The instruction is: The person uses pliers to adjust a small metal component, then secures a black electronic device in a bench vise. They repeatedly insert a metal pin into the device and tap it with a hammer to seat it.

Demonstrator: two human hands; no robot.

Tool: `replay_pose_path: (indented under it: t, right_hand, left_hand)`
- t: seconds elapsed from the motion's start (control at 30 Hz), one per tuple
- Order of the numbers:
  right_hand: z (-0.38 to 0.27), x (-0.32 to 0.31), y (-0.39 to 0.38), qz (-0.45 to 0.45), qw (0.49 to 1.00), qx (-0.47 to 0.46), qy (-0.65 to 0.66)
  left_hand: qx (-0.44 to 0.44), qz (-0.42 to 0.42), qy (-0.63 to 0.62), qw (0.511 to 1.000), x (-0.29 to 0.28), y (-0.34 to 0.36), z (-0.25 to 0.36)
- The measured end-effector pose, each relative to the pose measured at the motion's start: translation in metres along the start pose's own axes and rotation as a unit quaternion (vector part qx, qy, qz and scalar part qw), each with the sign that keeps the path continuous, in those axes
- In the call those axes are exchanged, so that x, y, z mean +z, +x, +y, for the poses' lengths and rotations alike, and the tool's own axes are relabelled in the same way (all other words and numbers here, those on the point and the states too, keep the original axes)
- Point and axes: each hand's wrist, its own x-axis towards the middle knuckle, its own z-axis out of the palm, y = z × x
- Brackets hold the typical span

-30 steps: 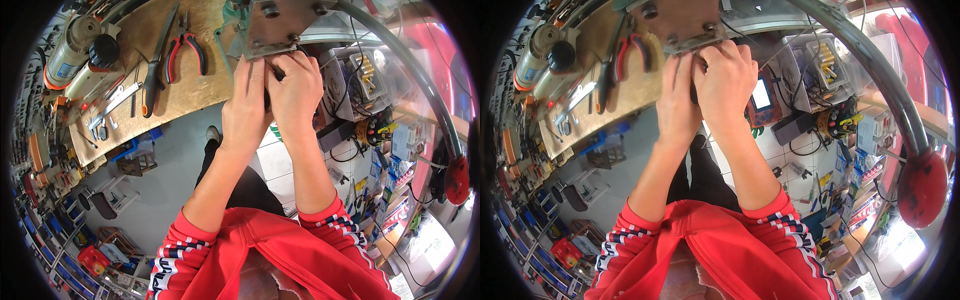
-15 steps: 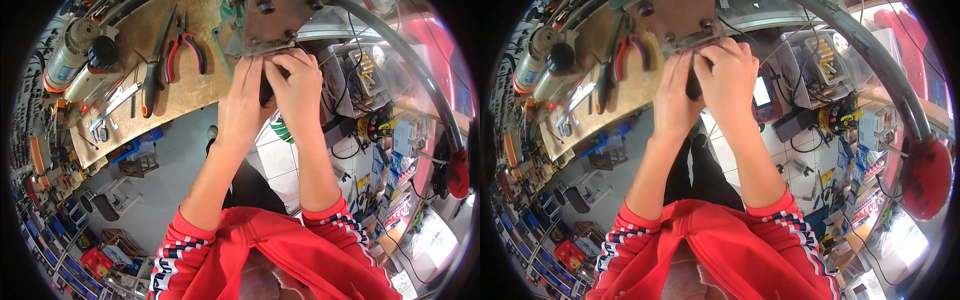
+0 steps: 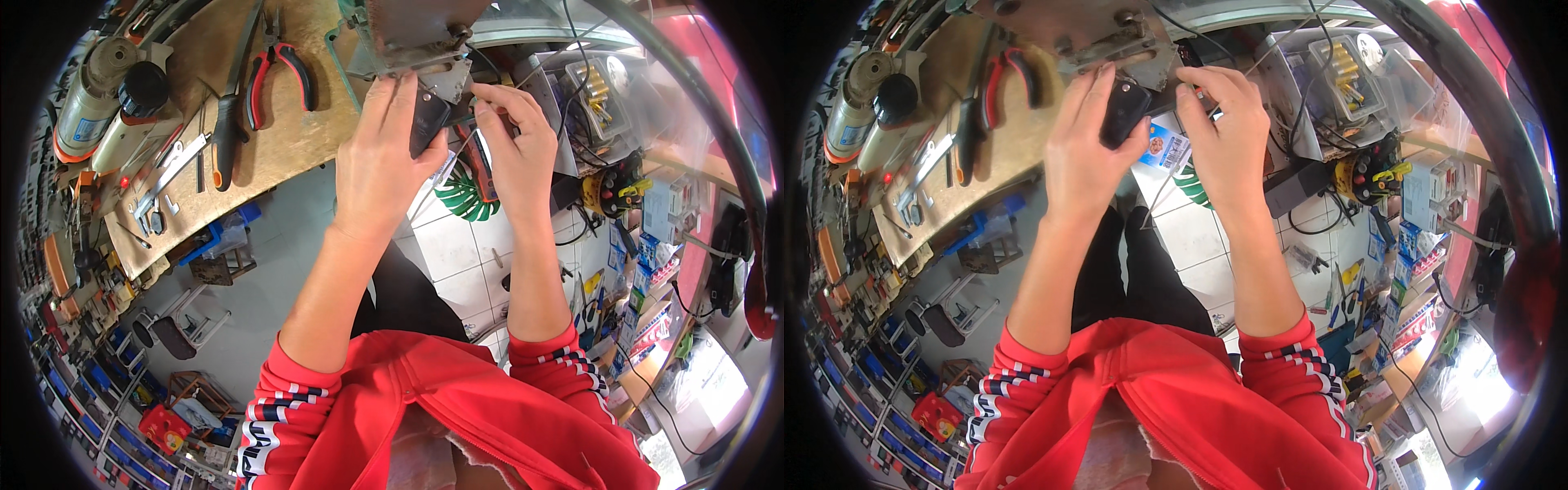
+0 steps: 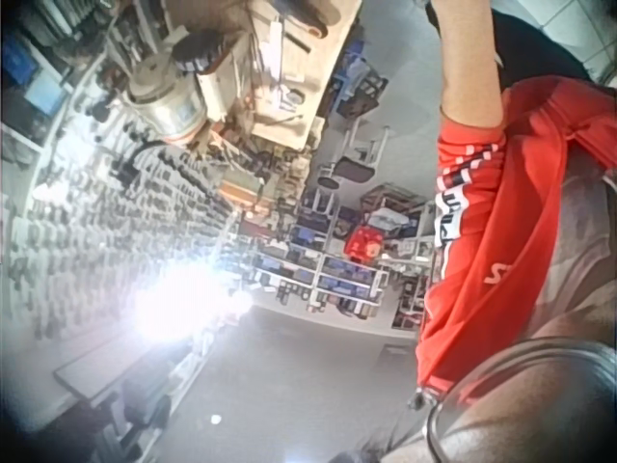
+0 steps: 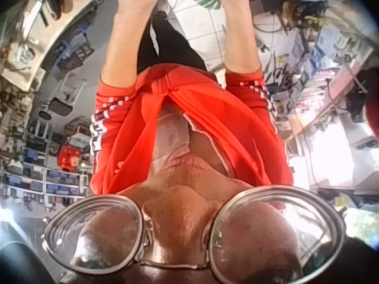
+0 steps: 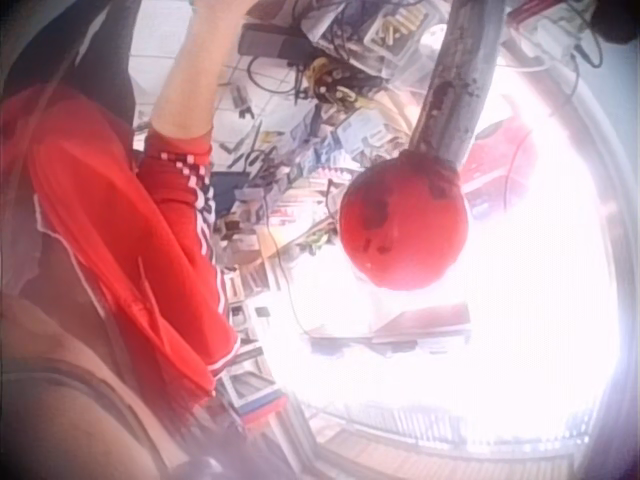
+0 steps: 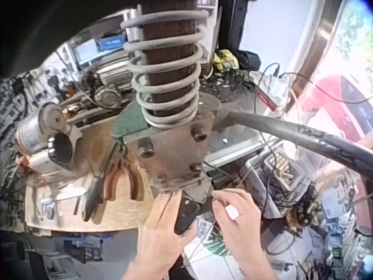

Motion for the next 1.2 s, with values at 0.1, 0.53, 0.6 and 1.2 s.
replay_pose_path:
  t: [0.1,0.53,0.6,1.2]
  right_hand:
    - [-0.001,0.001,0.003,-0.022,1.0,0.002,-0.015]
    - [-0.001,0.004,0.021,-0.09,0.989,-0.069,-0.095]
    - [-0.001,0.005,0.02,-0.085,0.988,-0.076,-0.101]
    - [0.0,0.01,0.001,-0.042,0.986,-0.073,-0.141]
  left_hand:
    - [0.007,0.024,0.02,0.999,0.004,-0.001,0.002]
    - [-0.038,0.021,-0.004,0.999,0.004,0.0,0.004]
    - [-0.028,0.025,0.004,0.999,0.003,0.0,0.004]
    - [-0.078,-0.037,-0.023,0.996,-0.006,0.006,0.009]
